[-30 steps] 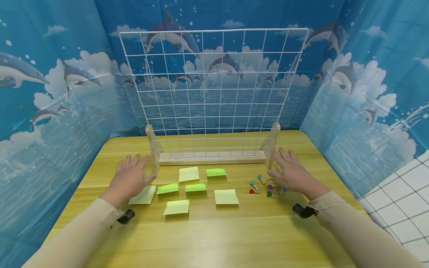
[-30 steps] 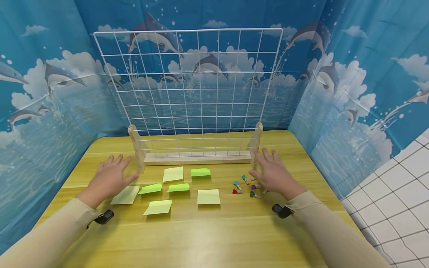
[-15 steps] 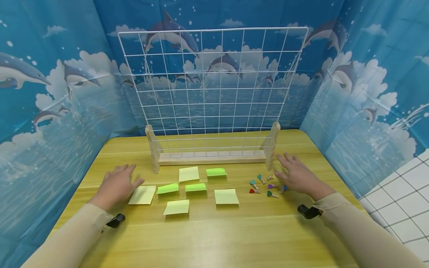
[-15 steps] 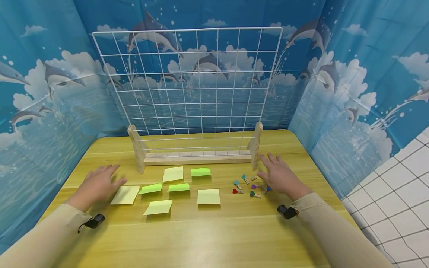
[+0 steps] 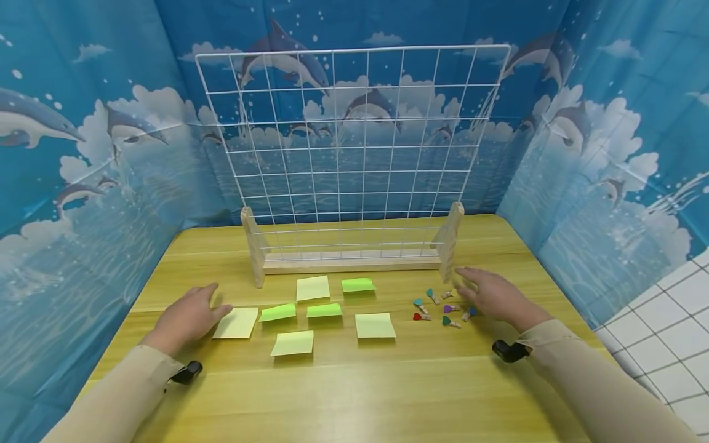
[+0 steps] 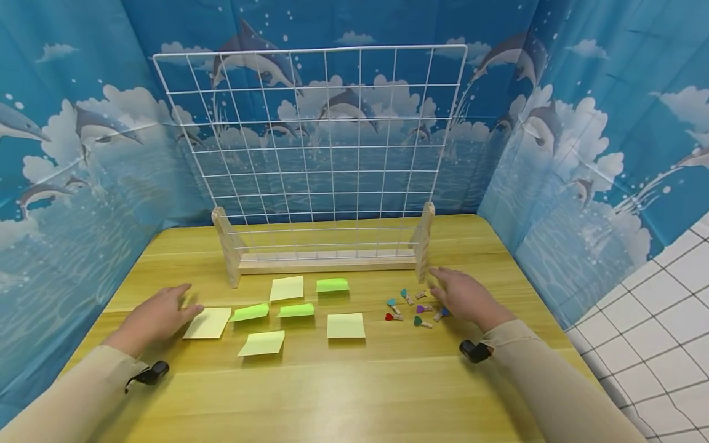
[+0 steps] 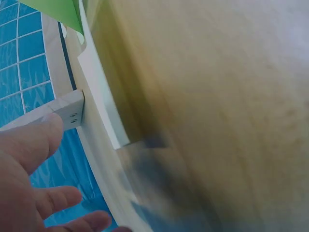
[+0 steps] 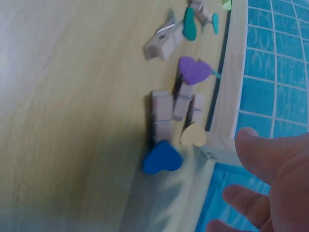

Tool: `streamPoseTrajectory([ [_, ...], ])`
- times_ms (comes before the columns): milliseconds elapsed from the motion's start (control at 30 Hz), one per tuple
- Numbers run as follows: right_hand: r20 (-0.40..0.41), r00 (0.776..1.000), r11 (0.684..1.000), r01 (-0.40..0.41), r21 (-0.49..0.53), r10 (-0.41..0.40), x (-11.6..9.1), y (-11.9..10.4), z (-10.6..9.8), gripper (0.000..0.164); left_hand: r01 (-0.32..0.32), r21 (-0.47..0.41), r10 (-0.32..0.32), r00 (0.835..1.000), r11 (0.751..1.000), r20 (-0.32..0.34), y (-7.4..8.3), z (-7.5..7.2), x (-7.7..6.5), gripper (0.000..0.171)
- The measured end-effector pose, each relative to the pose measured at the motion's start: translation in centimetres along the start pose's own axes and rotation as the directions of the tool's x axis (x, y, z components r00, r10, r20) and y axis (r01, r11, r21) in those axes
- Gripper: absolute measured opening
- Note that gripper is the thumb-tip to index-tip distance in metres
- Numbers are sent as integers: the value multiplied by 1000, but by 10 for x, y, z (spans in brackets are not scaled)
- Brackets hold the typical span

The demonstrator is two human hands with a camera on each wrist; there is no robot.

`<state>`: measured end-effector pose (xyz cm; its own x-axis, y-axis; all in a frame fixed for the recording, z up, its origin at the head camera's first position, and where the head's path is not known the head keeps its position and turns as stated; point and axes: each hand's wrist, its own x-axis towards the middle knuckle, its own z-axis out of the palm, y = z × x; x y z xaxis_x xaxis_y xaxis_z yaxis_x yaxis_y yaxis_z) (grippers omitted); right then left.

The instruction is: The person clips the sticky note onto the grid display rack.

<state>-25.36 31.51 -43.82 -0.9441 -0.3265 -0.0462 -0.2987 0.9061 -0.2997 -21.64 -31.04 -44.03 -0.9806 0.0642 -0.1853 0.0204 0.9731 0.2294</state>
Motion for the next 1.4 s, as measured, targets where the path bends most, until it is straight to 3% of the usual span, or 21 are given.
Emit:
streamPoseTrajectory([
  [533,42,999,998,-2,56,0,13,26,12,41,16,-126,-6,997,992,78,-11,9,2,82],
  [867,27,999,998,16,59,-18,18,27,16,35,26,-270,7,993,963,120,-9,12,2,75],
  [1400,19,999,1000,27,-1,-27,22,23,20,27,33,-288,-19,998,957,52,-10,16,5,59],
])
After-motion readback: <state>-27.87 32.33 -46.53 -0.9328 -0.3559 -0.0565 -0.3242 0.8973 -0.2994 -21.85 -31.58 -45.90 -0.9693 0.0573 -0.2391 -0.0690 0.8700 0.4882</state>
